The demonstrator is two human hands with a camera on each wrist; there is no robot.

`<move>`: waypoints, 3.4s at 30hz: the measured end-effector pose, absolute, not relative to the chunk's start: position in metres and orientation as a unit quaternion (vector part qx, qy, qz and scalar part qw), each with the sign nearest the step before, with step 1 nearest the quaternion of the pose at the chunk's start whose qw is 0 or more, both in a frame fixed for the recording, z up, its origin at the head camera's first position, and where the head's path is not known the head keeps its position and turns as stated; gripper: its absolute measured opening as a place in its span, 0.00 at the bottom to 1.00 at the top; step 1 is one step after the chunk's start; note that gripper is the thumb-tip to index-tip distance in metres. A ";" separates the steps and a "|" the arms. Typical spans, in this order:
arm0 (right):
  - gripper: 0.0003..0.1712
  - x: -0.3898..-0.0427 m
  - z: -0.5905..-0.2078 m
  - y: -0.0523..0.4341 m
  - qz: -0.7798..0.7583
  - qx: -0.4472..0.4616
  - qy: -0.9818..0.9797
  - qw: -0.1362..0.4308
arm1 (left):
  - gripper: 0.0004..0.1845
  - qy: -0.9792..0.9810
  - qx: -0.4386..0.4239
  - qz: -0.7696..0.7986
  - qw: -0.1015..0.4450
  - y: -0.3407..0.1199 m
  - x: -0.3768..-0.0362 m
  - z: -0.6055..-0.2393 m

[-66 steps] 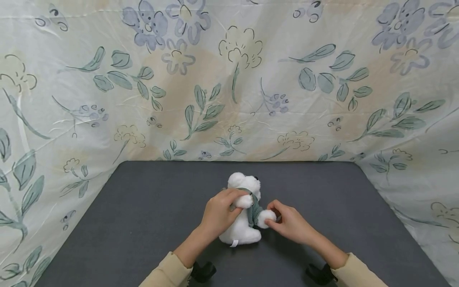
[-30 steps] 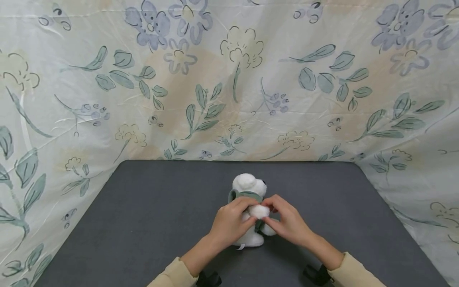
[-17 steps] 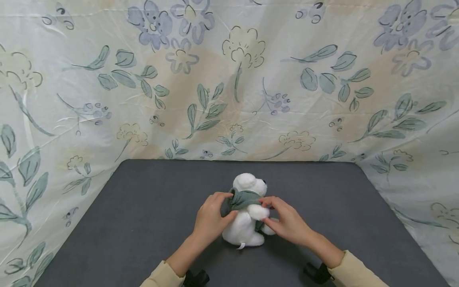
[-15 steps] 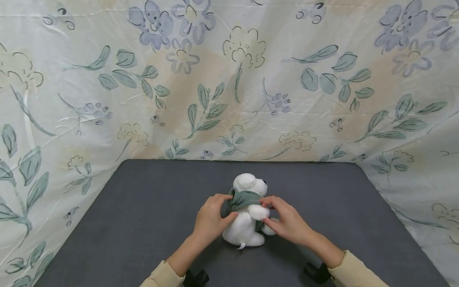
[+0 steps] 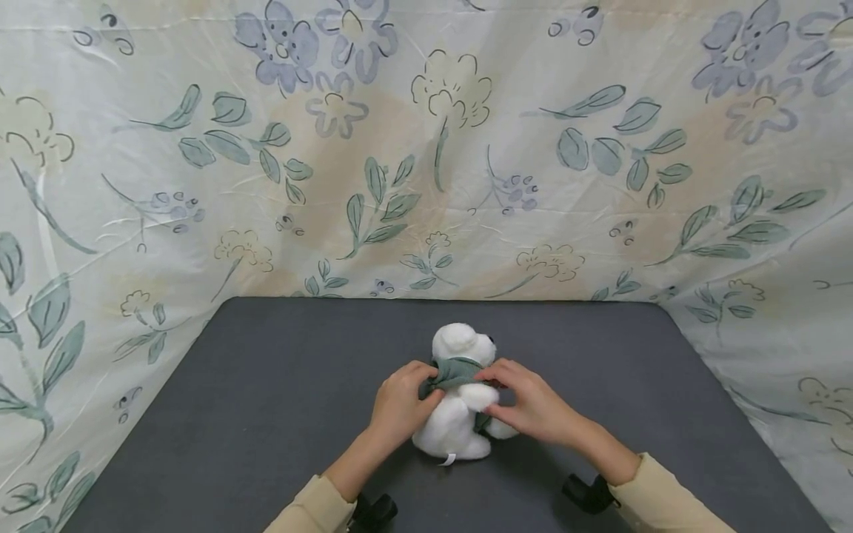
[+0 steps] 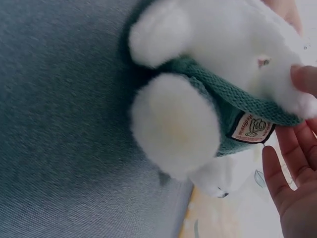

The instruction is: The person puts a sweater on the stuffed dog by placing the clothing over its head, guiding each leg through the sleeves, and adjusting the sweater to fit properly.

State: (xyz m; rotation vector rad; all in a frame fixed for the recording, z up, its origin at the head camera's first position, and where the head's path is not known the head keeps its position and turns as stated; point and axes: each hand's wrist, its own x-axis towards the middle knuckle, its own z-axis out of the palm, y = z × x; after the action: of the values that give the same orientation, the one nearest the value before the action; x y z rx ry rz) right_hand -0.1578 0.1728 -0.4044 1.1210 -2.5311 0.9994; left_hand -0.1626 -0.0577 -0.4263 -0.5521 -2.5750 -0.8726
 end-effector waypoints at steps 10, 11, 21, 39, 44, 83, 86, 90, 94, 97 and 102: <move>0.20 -0.168 -0.397 0.170 0.312 0.404 -0.858 0.055 | 0.08 -0.894 -0.216 -0.326 0.218 -0.056 -0.164 -0.423; 0.20 -0.168 -0.396 0.170 0.315 0.407 -0.856 0.043 | 0.08 -0.893 -0.217 -0.330 0.218 -0.056 -0.164 -0.421; 0.18 -0.173 -0.386 0.169 0.297 0.384 -0.874 -0.020 | 0.07 -0.884 -0.234 -0.336 0.224 -0.055 -0.159 -0.413; 0.18 -0.185 -0.382 0.159 0.274 0.402 -0.873 -0.020 | 0.07 -0.871 -0.267 -0.328 0.251 -0.049 -0.148 -0.402; 0.14 -0.188 -0.385 0.154 0.265 0.392 -0.881 0.007 | 0.06 -0.867 -0.268 -0.323 0.270 -0.048 -0.146 -0.402; 0.13 -0.191 -0.413 0.141 0.268 0.321 -0.898 0.139 | 0.10 -0.860 -0.260 -0.352 0.263 -0.057 -0.150 -0.411; 0.14 -0.191 -0.415 0.138 0.258 0.313 -0.901 0.155 | 0.11 -0.865 -0.258 -0.342 0.260 -0.057 -0.149 -0.412; 0.14 -0.190 -0.415 0.137 0.256 0.313 -0.899 0.169 | 0.09 -0.872 -0.249 -0.332 0.259 -0.058 -0.149 -0.411; 0.14 -0.190 -0.416 0.136 0.254 0.319 -0.894 0.184 | 0.06 -0.873 -0.233 -0.321 0.283 -0.060 -0.151 -0.406; 0.13 -0.190 -0.416 0.136 0.253 0.324 -0.891 0.191 | 0.04 -0.871 -0.220 -0.317 0.304 -0.060 -0.155 -0.400; 0.15 -0.188 -0.417 0.136 0.256 0.323 -0.893 0.178 | 0.05 -0.869 -0.220 -0.333 0.293 -0.058 -0.163 -0.391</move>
State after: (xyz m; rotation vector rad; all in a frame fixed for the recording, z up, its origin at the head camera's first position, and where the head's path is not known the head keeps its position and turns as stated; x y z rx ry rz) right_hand -0.1880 0.1357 -0.4167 0.9150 -2.5281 0.7251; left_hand -0.1628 -0.0581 -0.3911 -0.5867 -2.3135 -0.8882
